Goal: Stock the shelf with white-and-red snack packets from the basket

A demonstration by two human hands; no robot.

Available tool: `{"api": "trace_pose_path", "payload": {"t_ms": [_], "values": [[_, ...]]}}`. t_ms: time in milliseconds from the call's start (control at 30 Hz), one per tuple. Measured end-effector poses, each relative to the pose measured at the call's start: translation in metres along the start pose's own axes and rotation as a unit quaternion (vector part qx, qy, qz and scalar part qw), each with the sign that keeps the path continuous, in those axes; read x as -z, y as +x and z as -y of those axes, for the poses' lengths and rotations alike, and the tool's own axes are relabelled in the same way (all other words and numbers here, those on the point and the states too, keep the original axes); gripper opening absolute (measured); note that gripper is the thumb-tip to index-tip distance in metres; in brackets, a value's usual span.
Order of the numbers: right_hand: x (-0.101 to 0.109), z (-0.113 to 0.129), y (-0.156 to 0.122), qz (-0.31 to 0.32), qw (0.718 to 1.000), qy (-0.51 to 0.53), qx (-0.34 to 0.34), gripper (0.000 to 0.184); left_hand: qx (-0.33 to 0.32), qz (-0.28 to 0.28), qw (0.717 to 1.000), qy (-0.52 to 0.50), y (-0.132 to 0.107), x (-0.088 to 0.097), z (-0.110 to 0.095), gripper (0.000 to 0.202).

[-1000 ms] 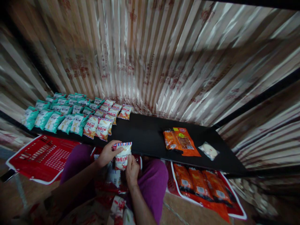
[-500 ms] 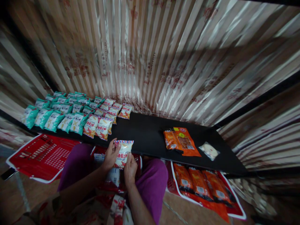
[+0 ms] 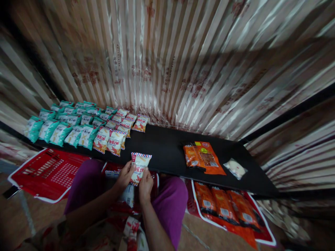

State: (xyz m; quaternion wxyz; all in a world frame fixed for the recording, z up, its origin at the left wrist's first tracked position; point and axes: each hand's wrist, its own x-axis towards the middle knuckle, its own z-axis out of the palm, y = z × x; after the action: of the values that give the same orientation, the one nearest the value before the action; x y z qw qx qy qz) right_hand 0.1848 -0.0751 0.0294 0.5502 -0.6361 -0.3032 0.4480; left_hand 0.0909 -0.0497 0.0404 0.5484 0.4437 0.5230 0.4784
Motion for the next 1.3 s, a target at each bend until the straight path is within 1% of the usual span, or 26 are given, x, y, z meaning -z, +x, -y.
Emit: {"api": "trace_pose_path", "payload": {"t_ms": [133,267,400,467,533,633,700,833,933,1067,1200,1300], "values": [[-0.001,0.001,0.003,0.016,1.0,-0.001,-0.015,0.062,-0.009,-0.007,1.0,0.01,-0.001,0.0,0.003,0.044],[-0.001,0.002,0.002,0.028,0.999,-0.008,-0.018,0.063,-0.026,-0.025,0.997,0.073,0.002,0.002,0.001,0.041],[-0.001,0.008,0.0,0.033,0.999,-0.035,0.01,0.061,-0.025,-0.046,0.982,0.183,0.009,0.006,-0.01,0.037],[-0.001,0.014,-0.001,0.041,0.997,-0.053,0.025,0.057,-0.021,-0.047,0.972,0.228,0.012,0.008,-0.017,0.036],[-0.001,0.02,-0.002,0.055,0.995,-0.075,0.034,0.054,-0.02,-0.044,0.965,0.258,0.015,0.009,-0.024,0.035],[-0.003,0.028,-0.002,0.067,0.991,-0.112,0.036,0.05,-0.017,-0.044,0.96,0.275,0.018,0.01,-0.032,0.03],[-0.004,0.03,-0.001,0.065,0.989,-0.127,0.04,0.049,-0.01,-0.035,0.961,0.274,0.021,0.01,-0.034,0.03],[-0.005,0.028,0.005,0.044,0.986,-0.148,0.055,0.049,0.0,0.004,0.967,0.254,0.029,0.013,-0.031,0.033],[-0.005,0.026,0.011,0.029,0.983,-0.169,0.058,0.05,-0.002,0.031,0.98,0.196,0.035,0.016,-0.025,0.034],[-0.003,0.028,0.02,0.025,0.983,-0.177,0.047,0.053,0.016,0.066,0.991,0.114,0.04,0.018,-0.014,0.033],[-0.001,0.031,0.028,0.012,0.984,-0.17,0.046,0.054,0.025,0.119,0.992,0.047,0.043,0.02,-0.009,0.033],[-0.001,0.033,0.032,0.015,0.986,-0.16,0.043,0.054,0.032,0.138,0.99,0.02,0.046,0.019,-0.009,0.036]]}}
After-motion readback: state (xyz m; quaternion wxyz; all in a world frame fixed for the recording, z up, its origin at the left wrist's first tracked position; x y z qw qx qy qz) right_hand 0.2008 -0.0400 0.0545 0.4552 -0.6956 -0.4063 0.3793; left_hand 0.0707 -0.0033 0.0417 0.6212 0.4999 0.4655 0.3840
